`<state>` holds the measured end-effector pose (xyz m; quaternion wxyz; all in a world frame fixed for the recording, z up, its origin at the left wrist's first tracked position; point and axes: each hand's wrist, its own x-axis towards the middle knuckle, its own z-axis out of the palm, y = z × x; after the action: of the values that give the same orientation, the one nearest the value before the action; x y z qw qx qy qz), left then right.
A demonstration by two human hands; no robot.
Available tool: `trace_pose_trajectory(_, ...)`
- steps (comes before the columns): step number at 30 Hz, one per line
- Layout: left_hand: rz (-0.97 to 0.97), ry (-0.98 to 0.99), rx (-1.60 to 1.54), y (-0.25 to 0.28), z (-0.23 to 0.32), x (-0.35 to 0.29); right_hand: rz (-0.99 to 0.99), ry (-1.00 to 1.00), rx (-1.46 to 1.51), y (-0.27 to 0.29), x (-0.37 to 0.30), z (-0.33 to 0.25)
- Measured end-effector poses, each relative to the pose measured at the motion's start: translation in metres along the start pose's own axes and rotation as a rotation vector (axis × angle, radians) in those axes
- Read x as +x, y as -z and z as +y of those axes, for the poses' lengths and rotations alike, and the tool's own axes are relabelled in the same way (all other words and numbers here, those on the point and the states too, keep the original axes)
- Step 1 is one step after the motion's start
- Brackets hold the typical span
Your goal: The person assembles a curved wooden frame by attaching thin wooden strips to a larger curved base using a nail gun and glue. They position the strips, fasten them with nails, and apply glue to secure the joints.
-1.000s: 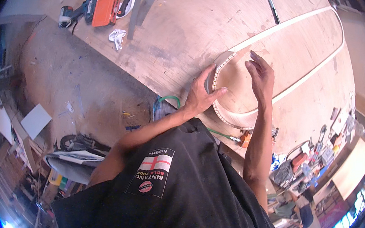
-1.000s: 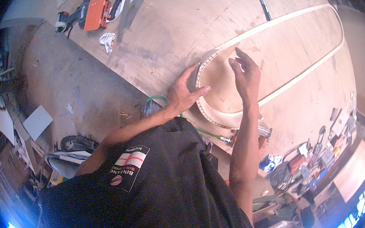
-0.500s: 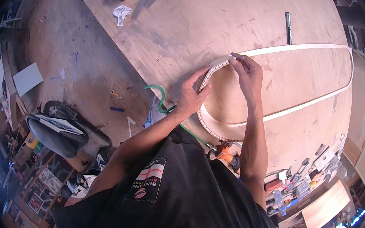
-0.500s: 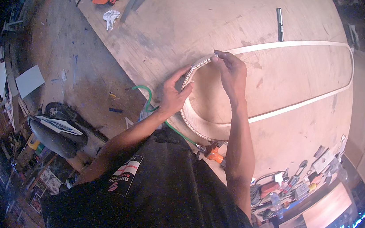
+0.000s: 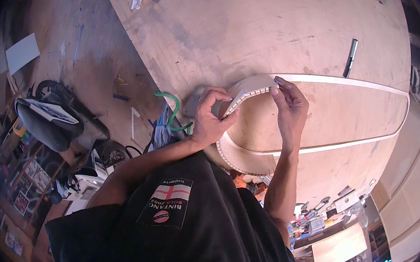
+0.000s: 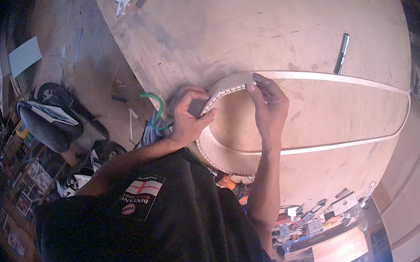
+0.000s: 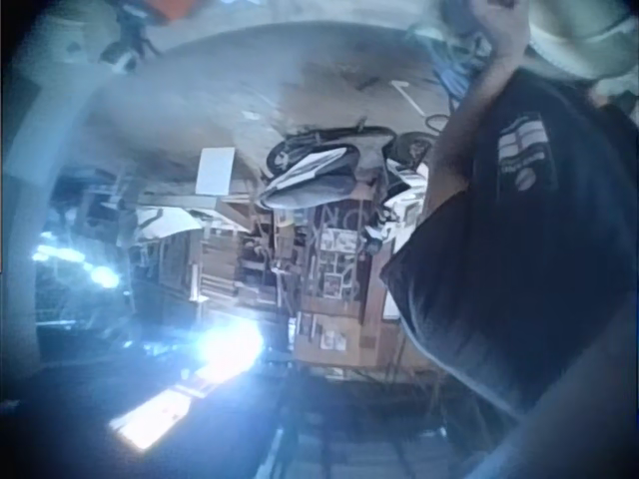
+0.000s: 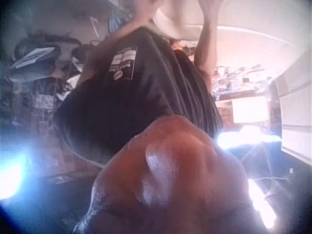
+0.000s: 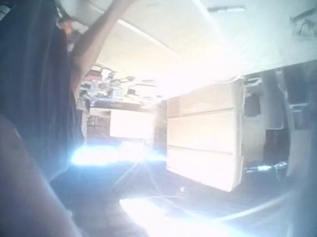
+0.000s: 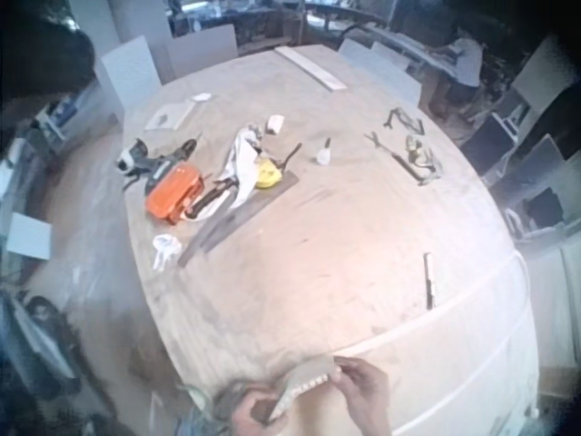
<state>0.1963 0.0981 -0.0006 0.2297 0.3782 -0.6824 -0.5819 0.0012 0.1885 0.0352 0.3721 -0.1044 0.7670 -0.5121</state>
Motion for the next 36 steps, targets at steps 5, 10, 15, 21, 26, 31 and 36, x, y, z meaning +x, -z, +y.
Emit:
trace_pose_trajectory(5, 0.03, 0.004, 0.021, -0.001, -0.002, -0.002, -0.029, -0.001, -0.033, 0.005, 0.003, 0.004)
trace_pose_trajectory(10, -0.007, 0.055, -0.039, -0.002, -0.013, -0.006, -0.017, 0.015, -0.015, 0.005, 0.003, 0.005)
trace_pose_trajectory(15, 0.005, 0.102, -0.046, -0.004, -0.009, -0.006, 0.011, 0.056, -0.033, 0.002, 0.002, 0.008)
trace_pose_trajectory(21, -0.002, 0.065, -0.03, -0.004, -0.009, -0.003, 0.059, 0.096, -0.073, -0.003, 0.0, 0.008)
trace_pose_trajectory(26, 0.012, 0.045, -0.088, -0.005, -0.014, -0.008, 0.147, 0.15, -0.046, -0.003, -0.009, 0.006)
trace_pose_trajectory(31, -0.02, 0.039, -0.038, 0.0, -0.006, -0.007, 0.298, 0.193, -0.069, 0.031, -0.03, -0.012)
trace_pose_trajectory(36, -0.245, -0.013, 0.041, 0.016, 0.011, 0.011, 0.36, 0.163, -0.13, 0.047, -0.06, -0.004)
